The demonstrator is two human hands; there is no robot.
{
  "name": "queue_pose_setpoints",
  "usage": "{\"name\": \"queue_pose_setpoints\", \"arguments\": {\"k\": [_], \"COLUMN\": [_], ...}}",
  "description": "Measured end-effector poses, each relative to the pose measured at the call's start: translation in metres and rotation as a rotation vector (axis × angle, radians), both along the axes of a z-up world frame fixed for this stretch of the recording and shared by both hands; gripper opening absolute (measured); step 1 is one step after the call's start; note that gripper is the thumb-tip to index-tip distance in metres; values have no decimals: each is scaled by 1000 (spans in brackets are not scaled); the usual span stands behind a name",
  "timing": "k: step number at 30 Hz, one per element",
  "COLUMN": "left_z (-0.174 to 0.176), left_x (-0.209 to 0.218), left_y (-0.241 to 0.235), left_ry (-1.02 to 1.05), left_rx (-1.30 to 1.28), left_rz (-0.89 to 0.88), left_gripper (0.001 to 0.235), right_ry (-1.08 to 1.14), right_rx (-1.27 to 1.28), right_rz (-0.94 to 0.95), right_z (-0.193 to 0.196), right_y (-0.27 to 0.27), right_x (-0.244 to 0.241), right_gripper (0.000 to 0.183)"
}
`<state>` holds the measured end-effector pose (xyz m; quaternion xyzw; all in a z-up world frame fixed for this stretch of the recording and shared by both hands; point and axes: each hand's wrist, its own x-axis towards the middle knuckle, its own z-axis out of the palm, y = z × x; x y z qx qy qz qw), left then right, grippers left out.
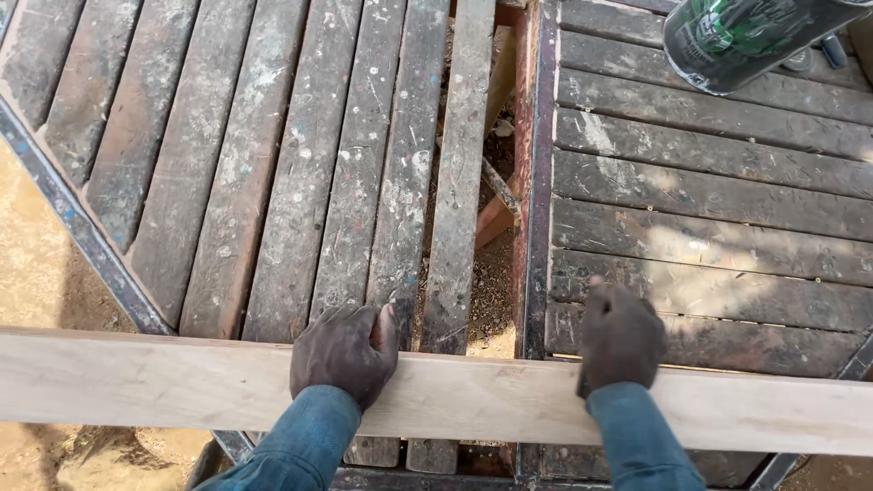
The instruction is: Sanding the edges of a long wooden plank manually using an abrasive material
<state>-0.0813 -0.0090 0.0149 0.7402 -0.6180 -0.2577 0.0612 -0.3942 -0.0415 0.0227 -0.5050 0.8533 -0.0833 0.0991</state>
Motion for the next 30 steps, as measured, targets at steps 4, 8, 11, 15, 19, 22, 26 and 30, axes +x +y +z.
{"name": "queue_pose_setpoints", "arguments": {"k": [4, 8, 11, 15, 19, 22, 26, 30], "left_z": [-2, -1, -6, -2, -5, 2, 7, 7], "left_x": [1, -4, 0, -2, 0, -1, -1, -2], "left_y": [0, -3, 4, 5, 5, 2, 5, 3], "left_ry": [4, -79, -94, -134, -140, -76, -108, -89], "left_rx": [-30, 2, -12, -15, -6, 10, 31, 31], "left_rz": [-10, 11, 17, 31, 37, 35, 38, 37], "left_gripper": [41, 51, 51, 50, 49, 50, 51, 51], "right_ry": [-135, -157, -199, 143, 278, 78, -344, 11], "right_rx": [3, -23, 251, 409, 368, 329, 283, 418], "right_rz": [177, 533, 389, 212, 280, 431, 406, 257], "right_z": [-4, -5, 21, 4, -16, 1, 18, -38], "right_y": [0, -9, -13, -10, -13, -14, -10, -25], "right_x": [133, 139, 68, -58, -38, 48, 72, -72], "right_gripper": [35, 42, 48, 62, 63, 49, 35, 47]}}
